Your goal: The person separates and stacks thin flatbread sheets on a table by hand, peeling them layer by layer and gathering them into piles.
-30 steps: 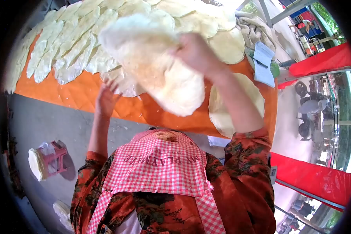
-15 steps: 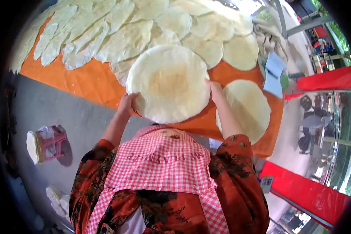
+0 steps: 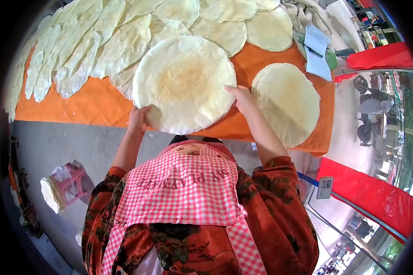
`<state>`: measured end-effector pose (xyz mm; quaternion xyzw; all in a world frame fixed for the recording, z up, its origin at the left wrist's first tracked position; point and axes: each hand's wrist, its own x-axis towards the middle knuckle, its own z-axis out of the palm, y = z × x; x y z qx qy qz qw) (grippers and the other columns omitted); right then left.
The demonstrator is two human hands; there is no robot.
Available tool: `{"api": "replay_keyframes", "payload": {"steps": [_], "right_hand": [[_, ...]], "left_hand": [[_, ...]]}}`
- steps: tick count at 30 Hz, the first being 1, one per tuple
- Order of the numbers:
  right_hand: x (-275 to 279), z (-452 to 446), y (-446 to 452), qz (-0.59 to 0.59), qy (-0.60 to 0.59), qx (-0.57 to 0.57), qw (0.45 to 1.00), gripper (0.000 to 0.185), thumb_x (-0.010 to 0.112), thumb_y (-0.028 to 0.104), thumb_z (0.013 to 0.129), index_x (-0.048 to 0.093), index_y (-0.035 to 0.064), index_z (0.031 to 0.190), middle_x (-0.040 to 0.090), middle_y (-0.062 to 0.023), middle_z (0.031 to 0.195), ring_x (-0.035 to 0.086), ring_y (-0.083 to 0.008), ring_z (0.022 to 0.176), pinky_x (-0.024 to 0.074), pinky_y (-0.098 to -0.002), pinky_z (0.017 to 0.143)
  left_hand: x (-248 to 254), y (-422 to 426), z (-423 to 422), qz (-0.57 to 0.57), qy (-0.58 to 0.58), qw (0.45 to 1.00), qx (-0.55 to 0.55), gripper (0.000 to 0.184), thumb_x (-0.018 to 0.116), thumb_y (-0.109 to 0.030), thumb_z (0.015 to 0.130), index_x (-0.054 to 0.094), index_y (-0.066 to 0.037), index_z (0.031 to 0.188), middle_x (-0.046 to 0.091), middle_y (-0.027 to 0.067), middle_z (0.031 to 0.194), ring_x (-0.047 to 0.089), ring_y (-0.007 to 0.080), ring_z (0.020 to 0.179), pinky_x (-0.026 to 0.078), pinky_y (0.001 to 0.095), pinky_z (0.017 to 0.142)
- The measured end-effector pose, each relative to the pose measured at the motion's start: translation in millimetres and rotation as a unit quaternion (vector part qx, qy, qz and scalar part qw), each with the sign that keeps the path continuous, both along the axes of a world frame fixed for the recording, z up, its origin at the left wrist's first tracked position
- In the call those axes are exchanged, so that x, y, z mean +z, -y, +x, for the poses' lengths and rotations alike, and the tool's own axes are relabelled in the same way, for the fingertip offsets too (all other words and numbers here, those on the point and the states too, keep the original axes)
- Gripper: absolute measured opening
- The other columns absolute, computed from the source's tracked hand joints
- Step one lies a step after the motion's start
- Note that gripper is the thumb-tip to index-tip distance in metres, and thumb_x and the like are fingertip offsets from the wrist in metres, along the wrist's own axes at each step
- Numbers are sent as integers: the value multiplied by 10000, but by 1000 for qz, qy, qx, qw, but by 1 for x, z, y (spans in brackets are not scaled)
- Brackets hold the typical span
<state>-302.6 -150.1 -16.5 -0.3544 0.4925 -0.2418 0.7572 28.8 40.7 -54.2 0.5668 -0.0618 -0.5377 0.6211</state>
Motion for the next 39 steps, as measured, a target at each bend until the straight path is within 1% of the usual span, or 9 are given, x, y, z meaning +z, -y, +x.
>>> {"api": "replay_keyframes", "payload": {"steps": [5, 9, 13, 18, 25, 31, 35, 37, 39], "right_hand": [[45, 26, -15, -57, 46, -95, 993, 506, 626, 156, 837, 487, -60, 1273, 582, -160, 1225, 559, -251, 1103, 425, -361, 972], [5, 12, -20, -16, 104, -94, 990, 560, 609, 182, 850, 433, -51, 1329, 546, -171, 1283, 516, -283, 1188, 406, -392, 1013], [-24, 3, -15, -36, 168, -53, 984, 456, 640, 176, 838, 556, -98, 1192, 638, -175, 1128, 631, -261, 997, 494, -404, 901], [-13, 21, -21, -158, 66, -95, 981, 627, 629, -1, 719, 474, 3, 1326, 595, -110, 1208, 574, -209, 1082, 447, -347, 946], [78, -29, -2, -316, -121, -56, 939, 566, 629, -11, 713, 530, 1, 1271, 637, -75, 1105, 595, -157, 1004, 469, -299, 878], [191, -205, -16, -313, -9, -211, 926, 515, 652, 82, 755, 532, -10, 1247, 651, -91, 1048, 629, -191, 935, 500, -343, 841], [203, -288, -47, -343, -58, -281, 894, 482, 640, 94, 784, 535, -17, 1241, 653, -88, 1063, 637, -174, 936, 509, -331, 812], [164, -327, -47, -316, -34, -302, 899, 501, 671, 106, 770, 534, -36, 1230, 650, -90, 1063, 634, -175, 924, 504, -324, 821], [98, -360, -58, -269, -30, -301, 915, 468, 664, 131, 768, 559, -20, 1198, 649, -67, 1026, 628, -157, 880, 501, -308, 743]], "left_hand": [[-6, -3, -8, 20, -67, 997, 25, 530, 550, 34, 833, 384, -8, 1334, 576, 170, 1179, 609, 335, 1029, 548, 506, 824], [11, -13, -22, 25, -37, 998, -38, 421, 591, -124, 859, 475, -58, 1259, 629, 131, 982, 646, 291, 783, 540, 451, 565], [9, 1, 19, -31, -239, 970, -35, 479, 620, -244, 850, 499, -19, 1255, 625, 139, 1084, 635, 291, 942, 536, 414, 822], [-34, 25, 54, 15, 27, 999, -41, 432, 624, -188, 846, 541, 13, 1219, 625, 134, 1133, 614, 293, 1022, 513, 429, 883], [83, 72, 4, -39, -36, 991, -121, 453, 600, -152, 831, 519, 26, 1239, 608, 133, 1150, 590, 277, 1064, 484, 406, 940], [179, 145, -154, -156, -20, 967, -201, 407, 573, -31, 849, 499, -6, 1248, 581, 87, 1140, 559, 211, 1053, 470, 358, 911], [157, 191, -242, -172, -103, 932, -302, 309, 613, -19, 838, 561, -6, 1143, 623, 64, 1075, 594, 184, 1008, 491, 325, 874], [114, 211, -276, -155, -105, 924, -333, 345, 616, -8, 817, 567, -55, 1156, 623, 69, 1078, 590, 189, 1012, 486, 340, 879], [43, 226, -295, -98, -76, 922, -367, 275, 615, 3, 785, 577, -72, 1046, 615, 19, 908, 589, 157, 809, 501, 337, 705]]}}
